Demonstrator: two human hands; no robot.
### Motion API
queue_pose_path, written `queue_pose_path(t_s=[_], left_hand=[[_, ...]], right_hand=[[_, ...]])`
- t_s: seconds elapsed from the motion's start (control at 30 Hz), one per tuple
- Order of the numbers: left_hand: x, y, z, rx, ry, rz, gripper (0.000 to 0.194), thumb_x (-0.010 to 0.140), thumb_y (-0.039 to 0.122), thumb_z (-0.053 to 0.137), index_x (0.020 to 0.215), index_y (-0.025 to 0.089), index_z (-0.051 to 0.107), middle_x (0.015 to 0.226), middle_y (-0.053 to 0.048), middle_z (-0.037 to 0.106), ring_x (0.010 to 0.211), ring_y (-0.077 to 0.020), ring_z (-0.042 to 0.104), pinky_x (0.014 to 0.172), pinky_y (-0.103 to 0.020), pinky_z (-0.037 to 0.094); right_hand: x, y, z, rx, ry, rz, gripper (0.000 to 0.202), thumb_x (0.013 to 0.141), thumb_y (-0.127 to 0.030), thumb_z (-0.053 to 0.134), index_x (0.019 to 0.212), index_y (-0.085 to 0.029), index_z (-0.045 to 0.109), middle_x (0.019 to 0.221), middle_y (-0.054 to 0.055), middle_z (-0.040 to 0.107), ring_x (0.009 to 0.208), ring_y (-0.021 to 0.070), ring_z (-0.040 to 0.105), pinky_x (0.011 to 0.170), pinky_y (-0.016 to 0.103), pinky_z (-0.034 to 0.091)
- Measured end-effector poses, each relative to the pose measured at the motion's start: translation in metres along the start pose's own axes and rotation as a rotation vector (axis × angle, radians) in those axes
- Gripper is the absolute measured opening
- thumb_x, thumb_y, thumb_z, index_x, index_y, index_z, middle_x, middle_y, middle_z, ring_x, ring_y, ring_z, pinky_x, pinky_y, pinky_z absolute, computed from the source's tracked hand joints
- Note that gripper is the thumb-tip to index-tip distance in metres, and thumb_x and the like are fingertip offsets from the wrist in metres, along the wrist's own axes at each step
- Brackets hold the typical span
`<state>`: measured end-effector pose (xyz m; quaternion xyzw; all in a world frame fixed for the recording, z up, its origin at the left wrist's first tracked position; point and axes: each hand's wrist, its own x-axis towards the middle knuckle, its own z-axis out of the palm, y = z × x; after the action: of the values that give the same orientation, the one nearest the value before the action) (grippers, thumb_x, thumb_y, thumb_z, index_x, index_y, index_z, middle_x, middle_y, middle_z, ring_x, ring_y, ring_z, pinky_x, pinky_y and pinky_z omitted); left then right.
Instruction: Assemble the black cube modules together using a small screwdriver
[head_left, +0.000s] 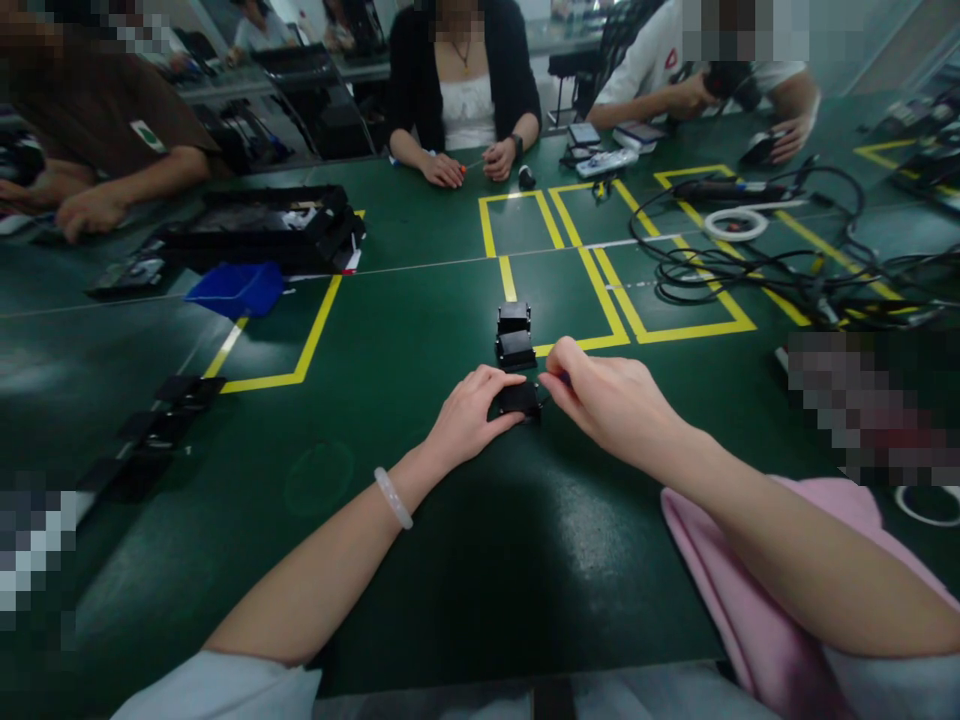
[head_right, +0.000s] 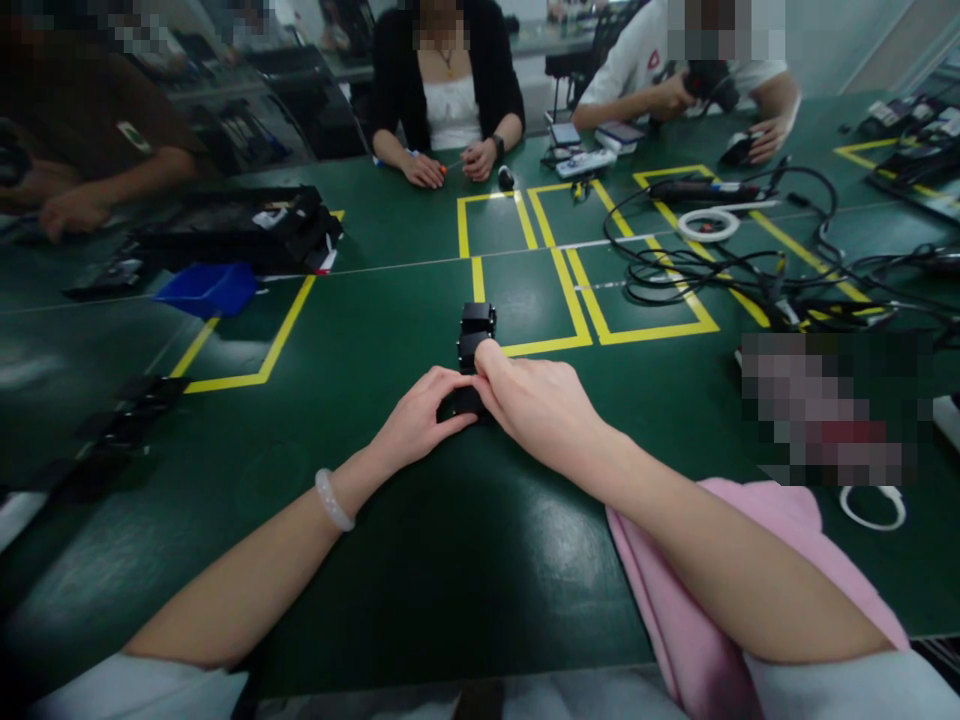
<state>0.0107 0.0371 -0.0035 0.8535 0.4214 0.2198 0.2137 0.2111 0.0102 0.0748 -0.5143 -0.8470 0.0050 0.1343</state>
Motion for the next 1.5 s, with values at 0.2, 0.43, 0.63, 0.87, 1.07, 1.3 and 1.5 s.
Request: queue_pose_path(t_s=[0.2,0.43,0.63,0.87,1.07,1.3,1.5], left_hand=[[-0.0002,-0.0006,0.0010,-0.013,0.010,0.004,0.041,0.083,0.030,0.062,0.122,0.025,0.052,0.112,-0.006,0.054,0.107,-0.0230,0.052,0.094,-0.040,0.043],[-0.0008,-0.0009,0.0016,-0.019,0.009,-0.006,0.041,0.083,0.030,0.062,0.123,0.025,0.051,0.112,-0.006,0.054,0.107,-0.0226,0.051,0.094,-0.039,0.043],[-0.0008,0.0003,0.0007,-0.021,0.003,-0.006,0.040,0.084,0.032,0.061,0.122,0.024,0.052,0.113,-0.006,0.054,0.108,-0.0231,0.051,0.095,-0.040,0.043],[-0.0006,0.0011,0.0007,-0.028,0.007,-0.005,0.039,0.084,0.032,0.060,0.121,0.024,0.052,0.112,-0.006,0.054,0.107,-0.0229,0.051,0.094,-0.040,0.043],[-0.0009,0.0015,0.0000,-0.022,0.001,-0.005,0.038,0.084,0.032,0.061,0.121,0.024,0.053,0.113,-0.006,0.054,0.107,-0.0230,0.051,0.095,-0.040,0.044],[-0.0008,0.0012,0.0007,-0.023,0.010,-0.003,0.040,0.084,0.030,0.061,0.122,0.024,0.052,0.112,-0.006,0.054,0.107,-0.0226,0.051,0.094,-0.040,0.044],[-0.0009,0.0021,-0.0005,-0.021,-0.002,-0.011,0.039,0.084,0.033,0.060,0.122,0.024,0.052,0.114,-0.007,0.054,0.107,-0.0230,0.051,0.094,-0.040,0.044]], right_hand=[[-0.0013,-0.0003,0.0010,0.028,0.034,0.022,0.018,0.093,-0.028,0.037,0.101,-0.017,0.048,0.077,0.001,0.066,0.061,0.0149,0.061,0.052,0.024,0.028],[-0.0010,0.0002,0.0011,0.029,0.042,0.043,0.021,0.093,-0.028,0.037,0.108,-0.018,0.048,0.076,0.000,0.067,0.059,0.0150,0.061,0.050,0.024,0.027],[-0.0011,0.0005,-0.0020,0.044,-0.009,-0.006,0.024,0.095,-0.034,0.034,0.095,-0.018,0.052,0.077,0.001,0.067,0.064,0.0157,0.062,0.053,0.025,0.029],[-0.0010,-0.0003,-0.0024,0.073,0.030,-0.003,0.027,0.093,-0.026,0.035,0.117,-0.017,0.045,0.081,0.002,0.068,0.064,0.0151,0.063,0.054,0.025,0.030],[-0.0013,-0.0010,-0.0028,0.061,-0.027,-0.018,0.028,0.096,-0.036,0.031,0.099,-0.018,0.051,0.077,0.002,0.068,0.064,0.0163,0.063,0.053,0.025,0.028],[-0.0018,-0.0010,-0.0040,0.073,0.006,-0.006,0.023,0.093,-0.027,0.035,0.109,-0.017,0.048,0.080,0.001,0.068,0.063,0.0151,0.062,0.054,0.025,0.028],[-0.0013,0.0014,-0.0031,0.041,-0.019,0.002,0.025,0.096,-0.035,0.032,0.097,-0.018,0.051,0.077,0.002,0.068,0.063,0.0146,0.061,0.054,0.025,0.027]])
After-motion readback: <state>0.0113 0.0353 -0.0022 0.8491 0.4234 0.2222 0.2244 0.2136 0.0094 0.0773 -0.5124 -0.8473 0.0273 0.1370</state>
